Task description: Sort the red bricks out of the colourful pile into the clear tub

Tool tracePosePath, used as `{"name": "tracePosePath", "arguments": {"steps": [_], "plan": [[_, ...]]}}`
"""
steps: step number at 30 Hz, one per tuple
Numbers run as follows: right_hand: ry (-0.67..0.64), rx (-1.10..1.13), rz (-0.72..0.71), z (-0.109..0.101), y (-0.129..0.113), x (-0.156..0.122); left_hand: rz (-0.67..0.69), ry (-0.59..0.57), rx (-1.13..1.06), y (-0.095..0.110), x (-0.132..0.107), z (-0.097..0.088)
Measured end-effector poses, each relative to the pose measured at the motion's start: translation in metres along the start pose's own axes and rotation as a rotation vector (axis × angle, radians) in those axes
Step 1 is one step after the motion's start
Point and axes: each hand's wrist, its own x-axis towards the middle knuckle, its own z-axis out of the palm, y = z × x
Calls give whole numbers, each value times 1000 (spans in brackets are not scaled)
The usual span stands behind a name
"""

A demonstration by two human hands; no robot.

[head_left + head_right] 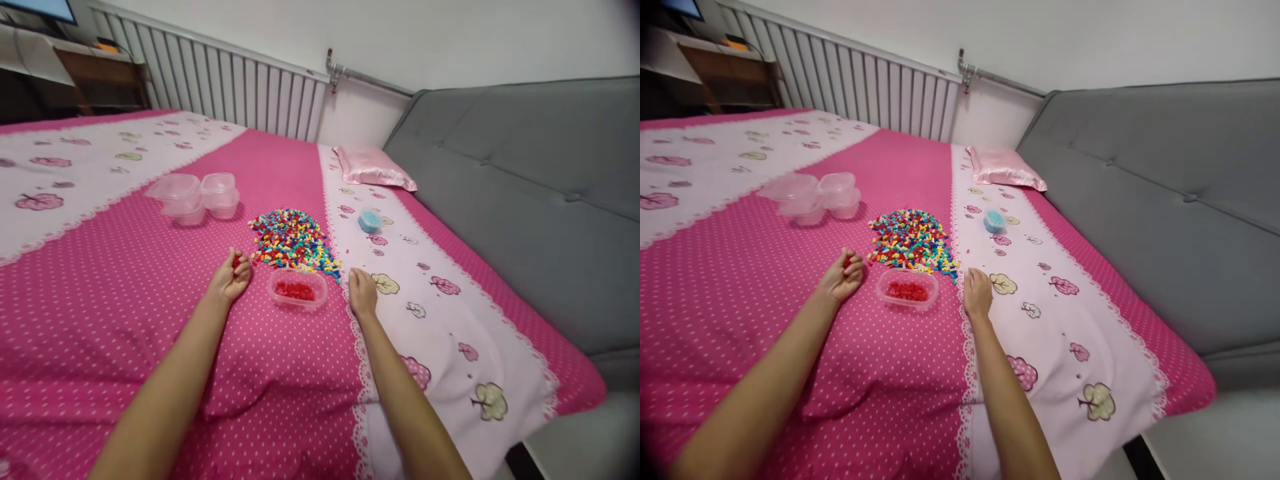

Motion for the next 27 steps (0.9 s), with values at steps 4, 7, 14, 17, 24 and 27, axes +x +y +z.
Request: {"name": "tracePosePath", "arguments": {"steps": [4,7,14,17,24,27], "plan": [[-45,-187,-17,-3,-11,-25,46,-33,-22,-3,-25,-11],[-77,-274,32,-8,-18,-30,77,-32,-29,-6,-35,-17],[-101,-284,109,-15,-26,-31,130,10,-43,-8,-38,-30],[-79,-267,121,-14,-25,-30,133,21,-49,-8,-34,-33],[-2,-237,125,-9,-23,-26,120,6,-46,-5,-22,-37],[10,-248,115,-7,-22,-25,112,-27,-39,-3,-18,-36]]}}
